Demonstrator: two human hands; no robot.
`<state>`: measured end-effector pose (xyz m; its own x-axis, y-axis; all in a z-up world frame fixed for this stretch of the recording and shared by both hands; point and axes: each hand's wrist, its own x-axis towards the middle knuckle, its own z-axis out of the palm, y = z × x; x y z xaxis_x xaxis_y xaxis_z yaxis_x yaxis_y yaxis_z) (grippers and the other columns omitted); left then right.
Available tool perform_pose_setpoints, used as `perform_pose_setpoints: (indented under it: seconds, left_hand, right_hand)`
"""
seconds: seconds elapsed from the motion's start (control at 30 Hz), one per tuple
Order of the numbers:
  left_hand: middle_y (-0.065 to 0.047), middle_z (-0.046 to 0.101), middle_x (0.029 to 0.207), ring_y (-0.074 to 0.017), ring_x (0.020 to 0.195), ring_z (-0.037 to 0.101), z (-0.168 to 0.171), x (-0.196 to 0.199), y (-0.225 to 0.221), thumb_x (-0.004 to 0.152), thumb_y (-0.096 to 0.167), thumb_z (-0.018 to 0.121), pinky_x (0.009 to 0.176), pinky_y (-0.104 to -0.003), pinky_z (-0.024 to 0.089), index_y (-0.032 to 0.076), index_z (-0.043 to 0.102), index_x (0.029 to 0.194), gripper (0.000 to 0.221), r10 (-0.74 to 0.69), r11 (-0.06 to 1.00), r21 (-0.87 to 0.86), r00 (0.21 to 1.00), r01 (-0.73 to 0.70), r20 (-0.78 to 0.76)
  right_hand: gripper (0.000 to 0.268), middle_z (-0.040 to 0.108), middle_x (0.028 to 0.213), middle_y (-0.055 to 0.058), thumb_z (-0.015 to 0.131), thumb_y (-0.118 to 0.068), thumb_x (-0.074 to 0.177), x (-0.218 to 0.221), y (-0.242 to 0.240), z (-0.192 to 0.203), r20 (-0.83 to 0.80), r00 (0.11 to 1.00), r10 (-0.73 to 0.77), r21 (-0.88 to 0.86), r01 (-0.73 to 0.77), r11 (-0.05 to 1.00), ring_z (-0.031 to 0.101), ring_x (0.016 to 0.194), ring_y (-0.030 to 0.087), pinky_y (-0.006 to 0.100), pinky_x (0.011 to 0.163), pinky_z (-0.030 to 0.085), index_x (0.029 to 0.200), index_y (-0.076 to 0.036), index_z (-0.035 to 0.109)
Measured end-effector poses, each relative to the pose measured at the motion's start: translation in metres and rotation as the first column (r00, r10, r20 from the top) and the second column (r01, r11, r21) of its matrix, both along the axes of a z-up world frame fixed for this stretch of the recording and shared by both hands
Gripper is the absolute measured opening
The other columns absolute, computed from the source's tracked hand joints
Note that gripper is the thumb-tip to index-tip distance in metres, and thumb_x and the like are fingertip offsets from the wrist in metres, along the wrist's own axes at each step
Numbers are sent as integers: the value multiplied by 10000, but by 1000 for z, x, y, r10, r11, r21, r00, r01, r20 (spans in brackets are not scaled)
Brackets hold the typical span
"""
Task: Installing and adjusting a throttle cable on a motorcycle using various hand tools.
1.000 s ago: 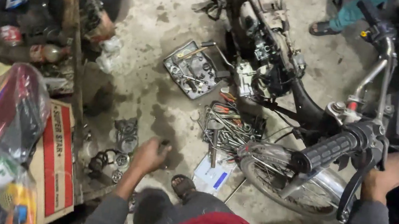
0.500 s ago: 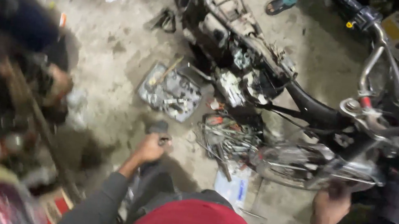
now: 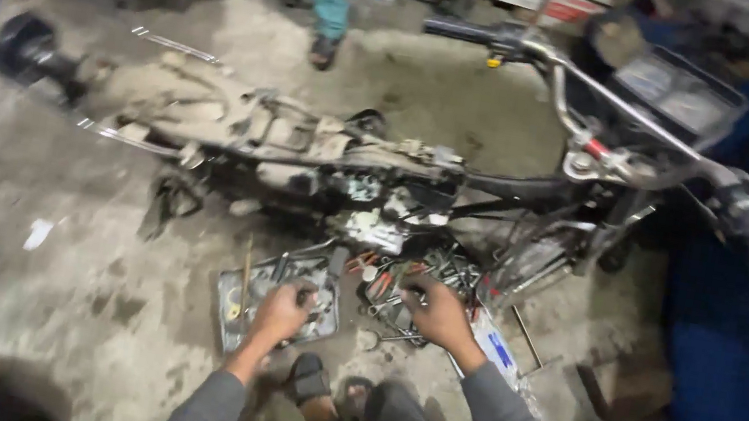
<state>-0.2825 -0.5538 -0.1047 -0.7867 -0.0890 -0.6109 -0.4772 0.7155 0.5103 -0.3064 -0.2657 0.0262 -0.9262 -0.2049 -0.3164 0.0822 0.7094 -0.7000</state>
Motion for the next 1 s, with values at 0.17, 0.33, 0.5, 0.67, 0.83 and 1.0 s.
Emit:
perform_pose_setpoints:
  seconds: [0.17, 0.33, 0.5, 0.67, 0.83, 1.0]
  left_hand:
    - [-165, 747, 1186, -368, 1191, 678, 29, -82, 27, 959, 354, 631, 1019, -480, 543, 124, 725, 1235, 371, -235, 971, -14, 938, 239, -254]
    - [-280, 638, 1334, -442, 1295, 592, 60, -169, 51, 961, 249, 644, 1100, -517, 486, 29, 642, 1342, 440, -413, 910, -182, 834, 371, -365]
    - [-237, 435, 1506, -521, 1421, 364, 16, -263, 54, 671, 419, 917, 1197, -651, 278, 125, 368, 1595, 1115, -484, 851, -223, 544, 475, -686]
    - [-214, 573, 1378, -463, 1321, 492, -53, -324, 65, 933, 680, 601, 1097, -708, 322, 95, 550, 1452, 784, -656, 740, -417, 432, 528, -619]
    - [-196, 701, 1204, -436, 1188, 628, -102, -343, 67, 1035, 656, 544, 1055, -676, 337, 123, 720, 1324, 632, -726, 678, -540, 337, 499, -599]
    - [-338, 737, 1217, -484, 1060, 682, -175, -388, 34, 1373, 365, 707, 829, -521, 483, -134, 744, 1412, 501, -561, 666, -428, 32, 610, -827]
  right_hand:
    - [278, 770, 1104, 212, 676, -222, 948, -41, 8, -17, -14, 993, -114, -26, 114, 993, 700, 1140, 405, 513, 997, 530, 1151, -49, 754]
    - [324, 760, 1128, 216, 646, -263, 984, -75, 37, -43, -5, 978, -211, 37, 211, 977, 699, 1153, 402, 509, 1024, 520, 1209, -48, 734]
    - [328, 761, 1119, 226, 642, -277, 980, -61, 55, -127, 94, 893, -440, 55, 437, 898, 697, 1143, 413, 533, 990, 534, 1198, -54, 743]
    - [317, 759, 1081, 215, 637, -264, 965, -23, 27, -249, 250, 700, -669, 84, 673, 735, 718, 1102, 392, 491, 915, 557, 1183, -73, 765]
    - [399, 733, 990, 159, 666, -354, 928, 21, 1, -465, 461, 393, -796, 44, 886, 462, 704, 927, 249, 454, 806, 535, 1151, -38, 764]
    - [297, 774, 1008, 40, 641, -217, 824, 4, -14, -686, 454, 104, -885, 33, 991, 133, 720, 901, 211, 366, 742, 549, 1089, -230, 776]
